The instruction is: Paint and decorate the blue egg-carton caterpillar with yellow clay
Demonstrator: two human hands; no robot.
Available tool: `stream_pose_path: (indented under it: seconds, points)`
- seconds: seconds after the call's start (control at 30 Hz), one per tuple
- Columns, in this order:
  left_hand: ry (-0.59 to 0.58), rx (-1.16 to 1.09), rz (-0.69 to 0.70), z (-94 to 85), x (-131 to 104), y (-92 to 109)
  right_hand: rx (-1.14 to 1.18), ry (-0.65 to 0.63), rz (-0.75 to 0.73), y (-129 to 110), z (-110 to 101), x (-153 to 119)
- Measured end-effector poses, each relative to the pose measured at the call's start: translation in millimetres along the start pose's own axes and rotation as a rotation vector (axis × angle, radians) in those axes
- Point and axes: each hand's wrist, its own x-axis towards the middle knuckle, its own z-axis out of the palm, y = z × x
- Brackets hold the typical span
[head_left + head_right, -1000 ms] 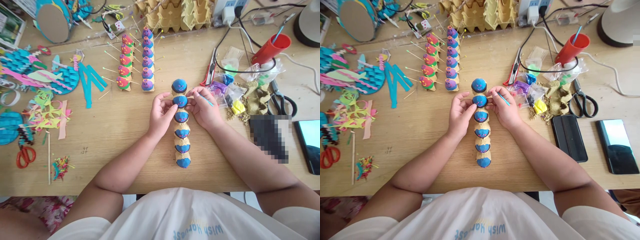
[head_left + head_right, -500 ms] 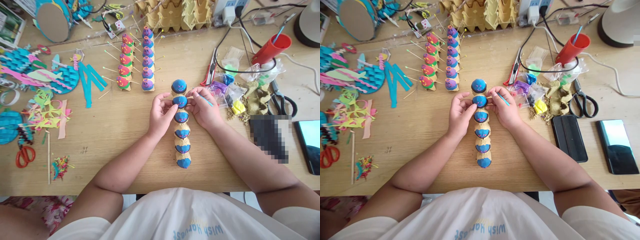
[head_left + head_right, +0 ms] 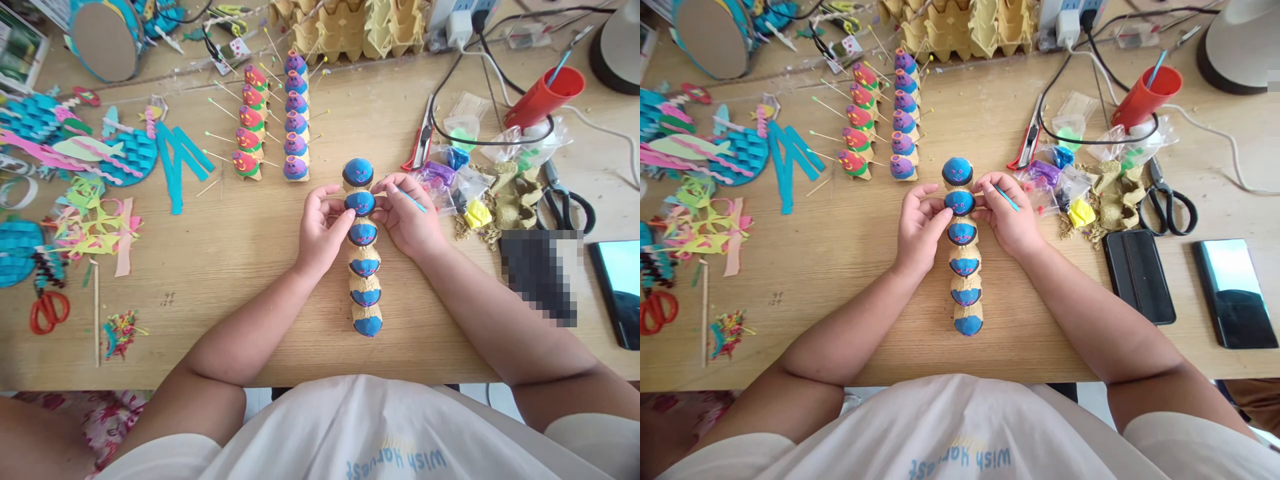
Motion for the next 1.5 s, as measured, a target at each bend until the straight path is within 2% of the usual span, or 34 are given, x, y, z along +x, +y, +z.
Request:
stream_pose_path:
  seconds: [0.93, 1.5]
  points:
    - [0.005, 0.015, -0.037, 0.1, -0.7, 0.7, -0.039, 0.006, 0.017, -0.4, 1.4, -0.9]
    - [0.023, 0.031, -0.015, 1.0, -2.0, 0.4, -0.077, 0.01, 0.004, 1.4, 3.7, -2.8]
